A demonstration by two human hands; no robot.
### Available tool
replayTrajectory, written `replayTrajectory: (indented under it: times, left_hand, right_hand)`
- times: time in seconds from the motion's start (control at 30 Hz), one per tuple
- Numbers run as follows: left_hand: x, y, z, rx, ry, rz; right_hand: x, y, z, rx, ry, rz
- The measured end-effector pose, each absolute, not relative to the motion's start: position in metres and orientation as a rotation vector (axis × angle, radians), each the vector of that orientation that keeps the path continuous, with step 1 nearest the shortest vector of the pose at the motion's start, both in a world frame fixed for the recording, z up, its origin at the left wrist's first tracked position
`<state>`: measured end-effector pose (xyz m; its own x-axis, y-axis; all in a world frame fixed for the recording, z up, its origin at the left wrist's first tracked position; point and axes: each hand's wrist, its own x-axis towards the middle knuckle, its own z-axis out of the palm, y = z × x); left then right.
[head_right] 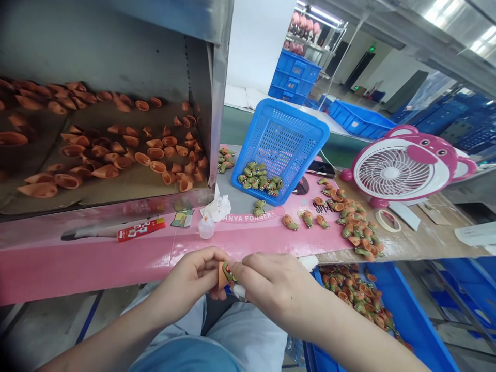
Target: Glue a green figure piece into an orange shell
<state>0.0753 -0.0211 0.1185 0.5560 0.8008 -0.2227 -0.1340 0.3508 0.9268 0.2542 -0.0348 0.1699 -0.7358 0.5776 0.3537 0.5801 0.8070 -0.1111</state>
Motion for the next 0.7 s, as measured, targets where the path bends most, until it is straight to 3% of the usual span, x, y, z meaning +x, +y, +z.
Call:
replayTrajectory:
  times: [0.7]
  left_hand:
    - [0.074, -0.014, 0.131, 1.085, 0.807, 0.633]
  right_hand:
    - [0.253, -0.040, 0.157, -0.902, -2.466, -0.159]
